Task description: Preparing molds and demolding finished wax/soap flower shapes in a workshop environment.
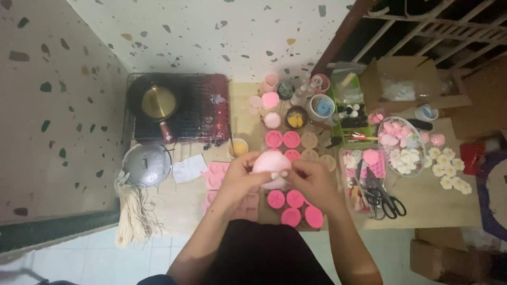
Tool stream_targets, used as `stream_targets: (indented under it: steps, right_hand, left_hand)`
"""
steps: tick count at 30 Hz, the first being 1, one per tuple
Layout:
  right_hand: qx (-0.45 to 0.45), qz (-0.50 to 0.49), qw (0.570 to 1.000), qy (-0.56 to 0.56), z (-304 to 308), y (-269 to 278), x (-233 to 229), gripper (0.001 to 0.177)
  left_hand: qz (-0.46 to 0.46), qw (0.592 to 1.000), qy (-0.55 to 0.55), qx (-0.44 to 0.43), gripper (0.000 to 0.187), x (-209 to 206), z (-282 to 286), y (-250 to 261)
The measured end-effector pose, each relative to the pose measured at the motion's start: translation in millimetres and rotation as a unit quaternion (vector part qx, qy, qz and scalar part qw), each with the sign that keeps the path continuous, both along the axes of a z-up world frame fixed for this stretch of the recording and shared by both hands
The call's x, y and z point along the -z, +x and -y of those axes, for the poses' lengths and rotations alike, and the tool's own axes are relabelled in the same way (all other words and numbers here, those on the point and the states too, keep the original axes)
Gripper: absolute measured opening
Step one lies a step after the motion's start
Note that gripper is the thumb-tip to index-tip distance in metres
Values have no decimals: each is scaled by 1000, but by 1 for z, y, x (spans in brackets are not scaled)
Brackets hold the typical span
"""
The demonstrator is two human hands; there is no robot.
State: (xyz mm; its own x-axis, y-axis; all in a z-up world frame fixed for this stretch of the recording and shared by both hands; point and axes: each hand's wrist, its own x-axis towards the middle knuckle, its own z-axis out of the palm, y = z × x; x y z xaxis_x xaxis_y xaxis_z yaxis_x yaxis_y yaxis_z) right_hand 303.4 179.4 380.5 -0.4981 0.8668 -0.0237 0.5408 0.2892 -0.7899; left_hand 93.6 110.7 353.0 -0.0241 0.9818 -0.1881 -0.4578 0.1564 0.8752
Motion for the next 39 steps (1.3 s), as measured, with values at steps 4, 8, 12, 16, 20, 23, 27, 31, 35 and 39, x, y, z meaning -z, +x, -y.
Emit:
stream_targets:
  steps: [4,8,12,16,20,23,27,31,35,39]
  right_hand:
    - [-50,-70,990,-109,2,7,-6,32]
    - [-108,-170,964,-172,5,13,-7,28]
    - [-112,-172,956,-210,13,5,-28,26]
    - [-62,-24,997,-44,15,1,-30,26]
    - [-71,-105,973,-193,13,9,-21,27]
    - [-131,-168,939,-271,12,12,-22,26]
    - [-167,-220,911,-305,13,18,-7,28]
    - [-219,-315,882,-273,12,24,9,26]
    - [-240,-328,893,-193,17,17,5,28]
    - [-118,-218,955,-164,27,12,-24,21]
  left_hand:
    - [54,998,-3,15,44,-10,8,-3]
    - [136,990,-24,31,42,-20,15,-3]
    - [136,987,-87,-15,40,-14,15,7]
    - [18,1000,21,7,37,-29,17,9]
    - [4,999,-15,42,34,-35,17,-3]
    - [69,993,-33,87,37,-17,14,-11]
    - [175,976,-28,129,43,2,12,-9]
    - [244,960,-48,132,47,13,10,-5]
    - [209,972,-56,94,43,7,10,-3]
    - [39,997,-15,59,37,-26,19,-1]
